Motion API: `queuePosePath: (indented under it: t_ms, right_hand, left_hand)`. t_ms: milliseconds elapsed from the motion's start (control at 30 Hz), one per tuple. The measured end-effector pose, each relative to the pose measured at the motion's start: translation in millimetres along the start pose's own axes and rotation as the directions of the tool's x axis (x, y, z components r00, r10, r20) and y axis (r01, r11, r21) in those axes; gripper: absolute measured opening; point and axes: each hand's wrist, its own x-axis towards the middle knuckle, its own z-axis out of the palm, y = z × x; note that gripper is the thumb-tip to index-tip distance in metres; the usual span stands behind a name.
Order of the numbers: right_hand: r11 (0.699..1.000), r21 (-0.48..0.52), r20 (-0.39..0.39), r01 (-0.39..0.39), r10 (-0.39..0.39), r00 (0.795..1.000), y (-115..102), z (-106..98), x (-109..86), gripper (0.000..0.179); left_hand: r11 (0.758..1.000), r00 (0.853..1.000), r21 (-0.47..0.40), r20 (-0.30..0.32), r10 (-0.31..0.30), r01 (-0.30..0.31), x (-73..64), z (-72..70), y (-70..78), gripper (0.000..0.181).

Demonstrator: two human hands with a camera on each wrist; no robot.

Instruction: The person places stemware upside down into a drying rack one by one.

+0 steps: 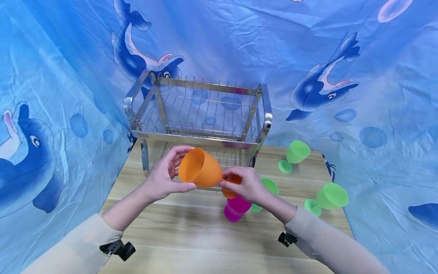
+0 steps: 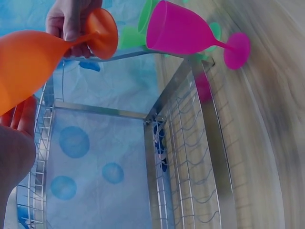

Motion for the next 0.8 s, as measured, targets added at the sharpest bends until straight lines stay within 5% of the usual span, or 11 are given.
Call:
queuePosePath:
  t_ms: [167,333,433,633,800]
  right_hand:
    - [0.999,-0.014,0.0,0.03,-0.03,1.0,0,-5,0.8,0.02]
    - [0.997,-0.057,0.038,0.051,-0.048,0.998,-1,-13,3.1,0.021]
    - [0.993,-0.1,0.072,0.069,-0.062,0.996,-3,-20,4.9,0.022]
    - [0.952,-0.253,0.105,0.171,-0.148,0.983,-5,-33,7.8,0.022]
    - [0.901,-0.363,0.107,0.235,-0.21,0.972,-6,-41,6.9,0.021]
  left_hand:
    - [0.998,1.0,0.066,0.023,0.004,-0.005,-2.4,-3.1,1.4,0.096]
    - [0.958,0.998,0.283,0.065,0.022,-0.039,-2.4,-9.0,15.4,0.103]
    - [0.89,0.993,0.446,0.107,0.059,-0.1,-0.3,-11.9,30.9,0.106]
    - [0.7,0.965,0.666,0.218,0.147,-0.257,6.8,-11.0,52.2,0.107]
    - [0.642,0.947,0.696,0.237,0.216,-0.321,7.4,-4.3,42.1,0.106]
